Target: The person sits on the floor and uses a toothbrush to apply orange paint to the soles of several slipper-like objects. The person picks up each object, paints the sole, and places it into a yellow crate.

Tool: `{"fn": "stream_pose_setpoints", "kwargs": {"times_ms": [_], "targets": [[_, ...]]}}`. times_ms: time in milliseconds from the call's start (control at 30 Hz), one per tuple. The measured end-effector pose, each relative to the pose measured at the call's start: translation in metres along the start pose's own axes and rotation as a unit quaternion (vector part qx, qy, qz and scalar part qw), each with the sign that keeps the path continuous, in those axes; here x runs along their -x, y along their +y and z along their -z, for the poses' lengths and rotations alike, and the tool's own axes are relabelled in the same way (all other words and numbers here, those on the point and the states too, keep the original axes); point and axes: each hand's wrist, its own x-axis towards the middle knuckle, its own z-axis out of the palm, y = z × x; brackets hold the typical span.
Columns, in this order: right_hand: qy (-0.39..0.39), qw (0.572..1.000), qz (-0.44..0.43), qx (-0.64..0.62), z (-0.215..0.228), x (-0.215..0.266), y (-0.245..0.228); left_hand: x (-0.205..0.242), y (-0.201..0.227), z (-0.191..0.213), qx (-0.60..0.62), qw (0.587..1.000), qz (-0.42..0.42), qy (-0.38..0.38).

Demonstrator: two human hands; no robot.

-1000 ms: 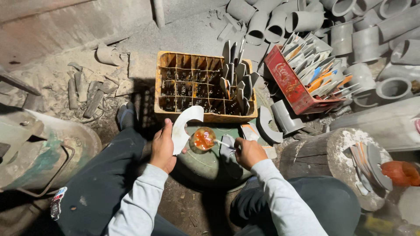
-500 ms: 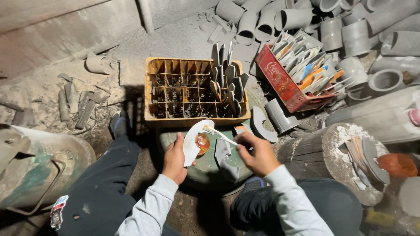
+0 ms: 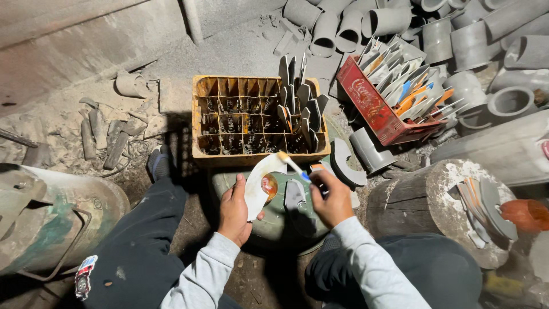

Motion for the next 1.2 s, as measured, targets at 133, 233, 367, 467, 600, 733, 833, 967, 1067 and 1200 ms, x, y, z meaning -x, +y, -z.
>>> {"fn": "stream_pose_setpoints", "kwargs": {"times_ms": [133, 233, 367, 467, 600, 733, 833, 967, 1067, 1200], "targets": [[0.013, 0.995, 0.099, -0.022, -0.004, 0.003, 0.003, -0.003, -0.005, -0.004, 0.003, 1.0, -0.015, -0.006], [0.0, 0.992, 0.12, -0.04, -0.013, 0.007, 0.006, -0.002, -0.01, -0.002, 0.0, 0.999, -0.034, -0.006], [0.028, 0.998, 0.054, -0.007, 0.005, -0.011, 0.017, -0.001, -0.008, -0.001, -0.009, 0.999, -0.041, -0.021], [0.059, 0.997, 0.04, 0.01, 0.013, -0.019, 0.023, -0.004, 0.0, 0.001, 0.009, 0.999, -0.014, -0.028], [0.074, 0.985, 0.156, -0.001, 0.014, -0.011, 0.023, -0.004, 0.002, -0.001, 0.021, 1.0, 0.003, -0.021], [-0.018, 0.994, 0.108, -0.006, 0.019, -0.009, 0.017, -0.005, 0.012, 0.003, 0.051, 0.999, -0.014, 0.006], [0.0, 0.995, 0.1, -0.005, 0.024, -0.014, 0.014, -0.004, 0.012, 0.003, 0.039, 0.999, 0.0, 0.011], [-0.032, 0.995, 0.091, -0.005, 0.027, -0.012, 0.012, -0.006, 0.009, 0.0, 0.053, 0.999, 0.011, -0.007], [-0.067, 0.995, 0.067, -0.014, 0.02, -0.007, 0.005, -0.009, 0.01, 0.002, 0.043, 0.999, -0.007, 0.005], [-0.106, 0.987, 0.092, -0.073, 0.011, -0.002, 0.006, -0.005, -0.005, -0.004, 0.011, 1.0, 0.011, -0.009]]}}
